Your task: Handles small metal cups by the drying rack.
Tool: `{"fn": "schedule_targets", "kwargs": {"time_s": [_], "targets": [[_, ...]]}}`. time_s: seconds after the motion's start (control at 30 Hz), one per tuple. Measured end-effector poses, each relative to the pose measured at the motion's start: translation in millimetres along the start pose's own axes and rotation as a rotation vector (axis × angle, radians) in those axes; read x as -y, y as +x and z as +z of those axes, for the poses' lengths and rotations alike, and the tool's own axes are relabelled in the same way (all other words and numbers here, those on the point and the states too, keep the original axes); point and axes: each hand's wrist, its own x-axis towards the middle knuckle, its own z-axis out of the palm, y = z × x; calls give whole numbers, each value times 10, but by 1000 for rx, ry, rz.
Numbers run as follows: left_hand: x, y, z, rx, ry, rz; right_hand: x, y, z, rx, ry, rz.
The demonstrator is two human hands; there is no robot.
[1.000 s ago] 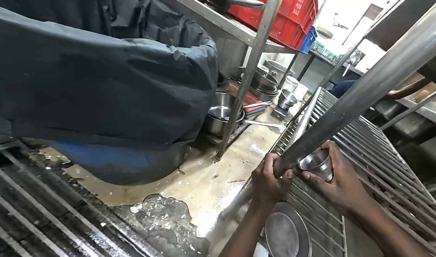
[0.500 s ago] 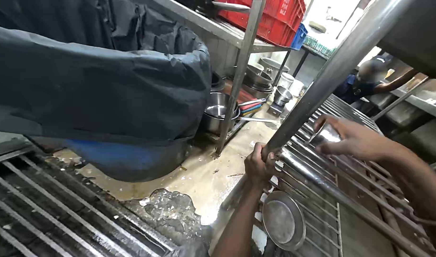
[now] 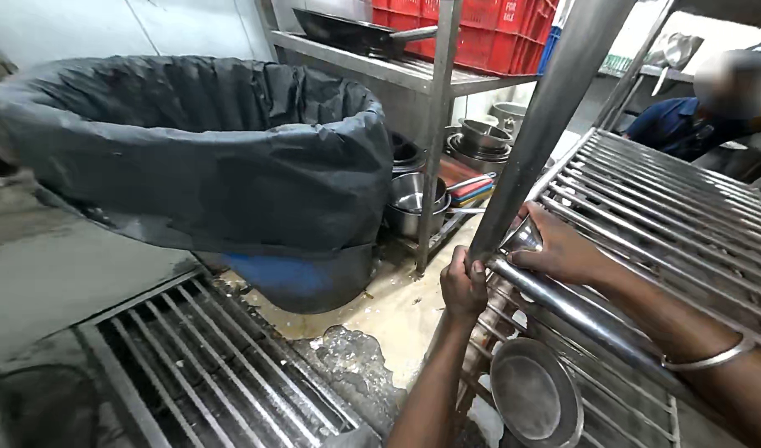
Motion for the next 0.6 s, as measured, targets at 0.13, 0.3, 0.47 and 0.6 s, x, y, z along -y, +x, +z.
{"fn": "schedule_targets", "kwargs": {"time_s": [0.13,0.3,0.47,0.6], "targets": [[6,12,0,-3,57,32,187,114,-194,172,-265,-66],[-35,9,14,-24,49,33,304,44,-653,485,-472,-1],[-73,-7,34,-41,41,-8,202,62,-461,211,-71,-31],[-131,-16,33,-29,68,-58,216,47,-200,147,-211,-74]]}}
